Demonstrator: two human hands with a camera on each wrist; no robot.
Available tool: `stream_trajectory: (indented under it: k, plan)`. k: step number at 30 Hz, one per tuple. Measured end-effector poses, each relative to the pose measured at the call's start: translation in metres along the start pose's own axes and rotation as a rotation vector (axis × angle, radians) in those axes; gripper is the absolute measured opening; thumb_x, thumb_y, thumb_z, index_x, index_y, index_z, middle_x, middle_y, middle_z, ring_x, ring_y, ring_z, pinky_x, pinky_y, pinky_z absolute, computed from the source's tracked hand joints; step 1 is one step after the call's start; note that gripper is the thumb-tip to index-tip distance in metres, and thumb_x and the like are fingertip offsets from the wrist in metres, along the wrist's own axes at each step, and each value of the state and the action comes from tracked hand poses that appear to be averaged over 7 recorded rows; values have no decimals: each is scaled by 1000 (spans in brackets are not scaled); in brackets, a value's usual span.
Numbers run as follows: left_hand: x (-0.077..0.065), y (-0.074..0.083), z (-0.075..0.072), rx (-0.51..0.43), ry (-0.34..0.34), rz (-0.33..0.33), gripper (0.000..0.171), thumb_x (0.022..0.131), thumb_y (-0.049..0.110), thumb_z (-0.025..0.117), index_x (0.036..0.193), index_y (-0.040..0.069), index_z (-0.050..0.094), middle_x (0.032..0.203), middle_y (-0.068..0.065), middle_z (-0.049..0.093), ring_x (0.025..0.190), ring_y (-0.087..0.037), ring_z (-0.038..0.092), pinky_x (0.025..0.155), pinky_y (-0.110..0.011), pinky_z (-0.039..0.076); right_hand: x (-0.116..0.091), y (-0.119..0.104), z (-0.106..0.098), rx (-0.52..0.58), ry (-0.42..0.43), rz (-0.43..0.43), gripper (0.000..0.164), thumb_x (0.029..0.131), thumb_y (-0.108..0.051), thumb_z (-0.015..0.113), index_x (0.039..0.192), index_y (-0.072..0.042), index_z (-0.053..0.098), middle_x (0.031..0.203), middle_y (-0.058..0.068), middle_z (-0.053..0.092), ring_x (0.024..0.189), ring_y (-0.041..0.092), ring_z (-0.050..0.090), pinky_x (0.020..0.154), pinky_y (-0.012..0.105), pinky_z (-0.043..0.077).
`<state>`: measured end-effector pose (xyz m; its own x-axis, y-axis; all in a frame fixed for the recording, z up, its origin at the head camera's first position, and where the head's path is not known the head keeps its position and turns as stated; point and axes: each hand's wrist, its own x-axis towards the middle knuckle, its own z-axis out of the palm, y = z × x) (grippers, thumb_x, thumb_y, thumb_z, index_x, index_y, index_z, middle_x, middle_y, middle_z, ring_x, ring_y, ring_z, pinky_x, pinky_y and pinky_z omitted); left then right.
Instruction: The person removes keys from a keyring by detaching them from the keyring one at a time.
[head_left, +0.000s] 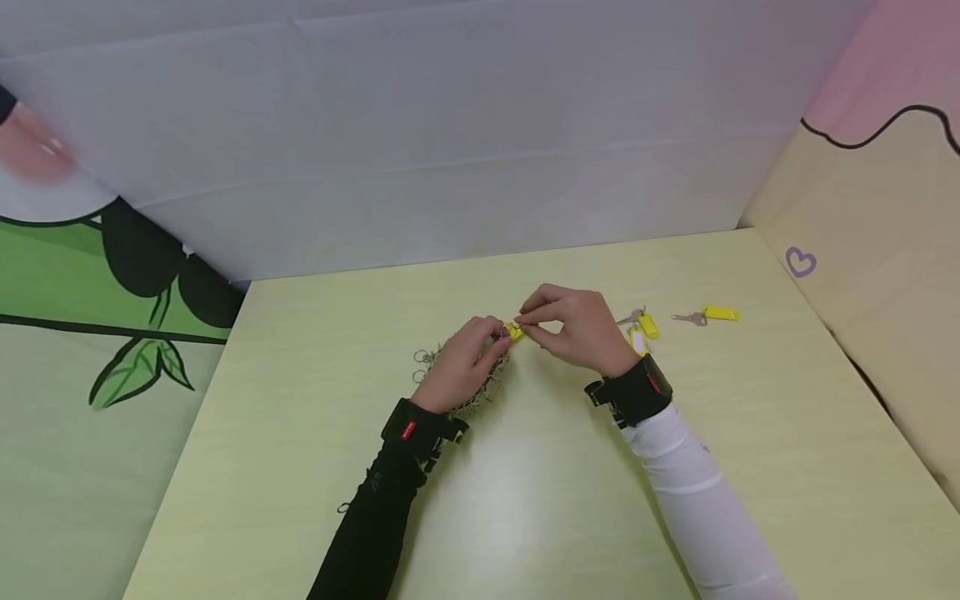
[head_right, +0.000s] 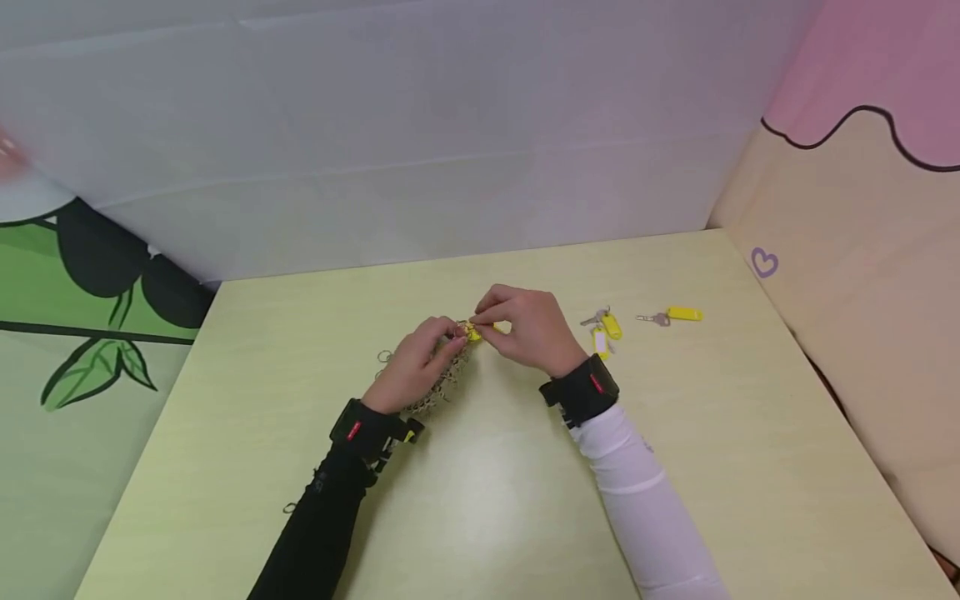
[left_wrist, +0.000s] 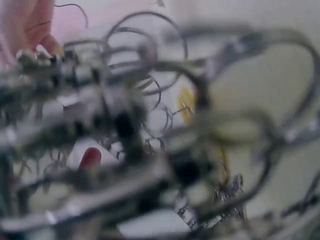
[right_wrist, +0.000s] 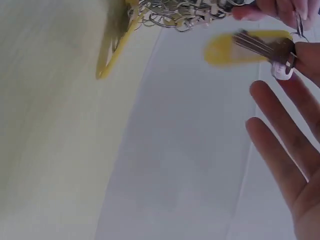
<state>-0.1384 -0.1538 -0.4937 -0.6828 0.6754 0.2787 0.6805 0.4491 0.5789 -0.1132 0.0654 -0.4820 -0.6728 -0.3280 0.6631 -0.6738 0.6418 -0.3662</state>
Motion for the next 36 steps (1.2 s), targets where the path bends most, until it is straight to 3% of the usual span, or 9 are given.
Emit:
stream_trajectory:
  k: [6, 11, 14, 19, 22, 28, 36]
  plan:
    - [1, 3, -5, -44, 74, 18, 18, 104, 25, 49, 107, 11, 60, 95, -4, 62, 82, -14, 53, 71, -36, 49, 1, -1, 7, -8, 80, -46, 9, 84, -12, 75, 91, -12, 80, 89, -1, 75, 78, 8, 66, 57, 30, 52]
    - [-3, 5, -7, -17, 28, 8, 16, 103, 24, 51, 106, 9, 55, 96, -5, 57, 83, -19, 51, 68, -34, 47, 4, -12, 14, 33, 162, -84, 11, 82, -3, 76, 92, -6, 78, 86, 6, 76, 77, 11, 67, 60, 31, 57]
    - [-4, 6, -6, 87, 45, 41, 17, 101, 22, 56, 108, 7, 52, 95, -7, 56, 83, -21, 49, 65, -33, 47, 5, -16, 18, -3, 198, -120, 10, 82, -1, 75, 90, -5, 77, 82, 7, 75, 71, 11, 66, 57, 30, 56]
    - [0, 7, -2, 332, 208, 113, 21, 99, 19, 59, 114, 6, 54, 91, -7, 65, 82, -17, 53, 65, -32, 54, 5, -18, 19, -46, 270, -135, 8, 78, 1, 75, 84, -4, 77, 75, 6, 74, 66, 11, 66, 53, 30, 56]
    - [1, 7, -1, 423, 277, 168, 17, 98, 18, 60, 110, 6, 58, 90, -6, 68, 84, -16, 56, 69, -32, 57, 4, -17, 19, -18, 302, -123, 9, 77, 1, 74, 84, -4, 77, 73, 6, 75, 66, 10, 67, 54, 31, 57]
    - [2, 5, 1, 362, 359, 256, 10, 96, 13, 63, 101, 4, 64, 89, -8, 69, 81, -16, 61, 71, -33, 58, 3, -16, 22, 44, 349, -90, 12, 78, 3, 72, 86, -3, 77, 76, 10, 77, 68, 13, 70, 57, 32, 59]
    - [0, 7, 3, 330, 415, 281, 9, 91, 7, 68, 99, 4, 68, 87, -9, 68, 79, -17, 59, 69, -33, 57, 0, -16, 29, 144, 389, -40, 12, 79, 3, 73, 89, -2, 76, 81, 14, 77, 72, 15, 71, 63, 32, 61]
